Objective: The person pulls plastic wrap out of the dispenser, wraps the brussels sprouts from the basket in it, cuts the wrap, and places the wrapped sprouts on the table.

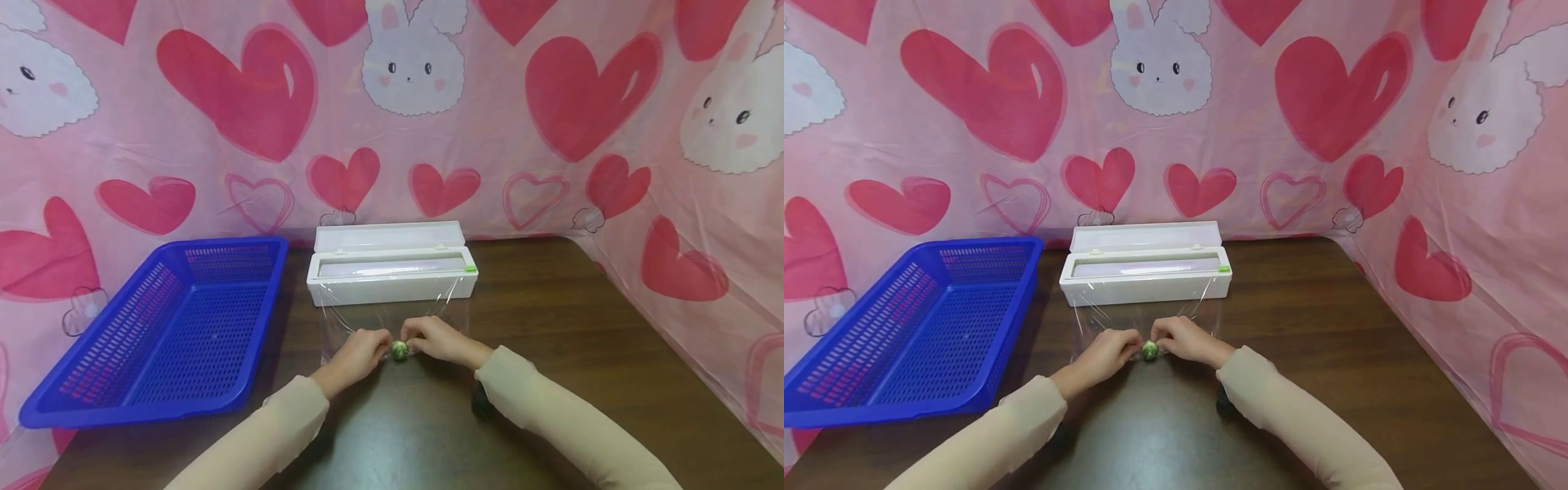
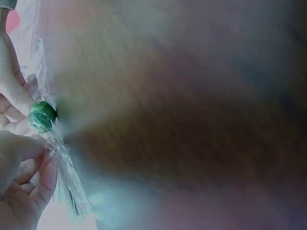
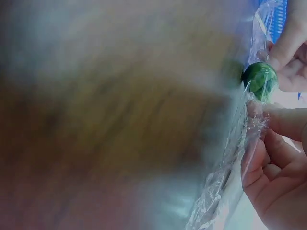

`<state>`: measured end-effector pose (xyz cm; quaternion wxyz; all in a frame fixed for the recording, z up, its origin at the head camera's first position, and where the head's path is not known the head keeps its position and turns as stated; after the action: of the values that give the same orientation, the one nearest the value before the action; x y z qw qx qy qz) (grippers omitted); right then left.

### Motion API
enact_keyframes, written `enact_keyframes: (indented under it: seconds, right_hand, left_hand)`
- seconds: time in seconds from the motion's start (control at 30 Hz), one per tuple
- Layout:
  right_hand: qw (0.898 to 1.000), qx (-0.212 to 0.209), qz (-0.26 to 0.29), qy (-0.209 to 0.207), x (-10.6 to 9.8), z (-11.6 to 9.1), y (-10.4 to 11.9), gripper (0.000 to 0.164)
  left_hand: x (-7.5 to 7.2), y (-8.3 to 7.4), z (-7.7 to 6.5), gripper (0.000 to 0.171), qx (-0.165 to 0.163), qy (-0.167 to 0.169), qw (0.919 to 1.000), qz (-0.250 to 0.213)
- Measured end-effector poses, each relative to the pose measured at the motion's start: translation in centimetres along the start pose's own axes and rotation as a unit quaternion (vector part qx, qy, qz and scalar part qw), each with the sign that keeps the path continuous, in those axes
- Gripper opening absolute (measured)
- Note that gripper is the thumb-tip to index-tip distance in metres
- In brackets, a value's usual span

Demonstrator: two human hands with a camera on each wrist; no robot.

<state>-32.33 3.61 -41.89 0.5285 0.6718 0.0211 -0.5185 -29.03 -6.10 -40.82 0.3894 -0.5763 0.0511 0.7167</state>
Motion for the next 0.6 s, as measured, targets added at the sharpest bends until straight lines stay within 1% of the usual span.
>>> enact_keyframes:
  seconds: [0.13,0.23,0.3,0.4,0.47,0.53,0.6]
  right_hand:
    - [1.000,0.015,-0.012,0.007,-0.23,-0.01,-0.21,0.011]
    - [0.999,0.019,-0.003,0.030,-0.06,-0.13,-0.31,0.003]
    - [0.999,0.016,-0.010,0.045,0.19,-0.11,-0.37,0.013]
    - [0.998,0.002,-0.039,0.052,0.40,0.00,-0.24,0.019]
    - [0.997,-0.011,-0.067,0.044,0.30,0.16,-0.05,0.016]
    - [0.996,-0.022,-0.082,0.037,0.13,0.31,0.12,0.010]
    - [0.995,-0.025,-0.094,0.032,-0.02,0.51,0.09,0.005]
  left_hand:
    - [0.35,0.19,0.15,0.002,-0.015,0.033,0.9994,0.000]
    - [0.42,0.12,0.09,0.012,-0.016,0.051,0.9985,0.008]
    - [0.40,0.11,-0.02,0.016,-0.013,0.056,0.9982,0.019]
    - [0.35,0.15,-0.04,0.016,-0.003,0.048,0.9981,0.038]
    - [0.32,0.17,0.04,0.013,0.004,0.040,0.9978,0.053]
    - [0.26,0.17,0.15,0.009,0.014,0.031,0.9968,0.073]
    - [0.18,0.16,0.29,0.006,0.023,0.024,0.9951,0.093]
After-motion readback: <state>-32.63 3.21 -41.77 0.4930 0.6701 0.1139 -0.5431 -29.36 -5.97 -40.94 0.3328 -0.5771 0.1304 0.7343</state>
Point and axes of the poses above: each hand's wrist, its own z-axis towards the middle knuckle, its own x-axis out of the palm, y = z × x, the point moved 8 cm from there along z, towards the middle knuckle, and after that the axes turned 3 degrees about z, right-handed, at the moved point
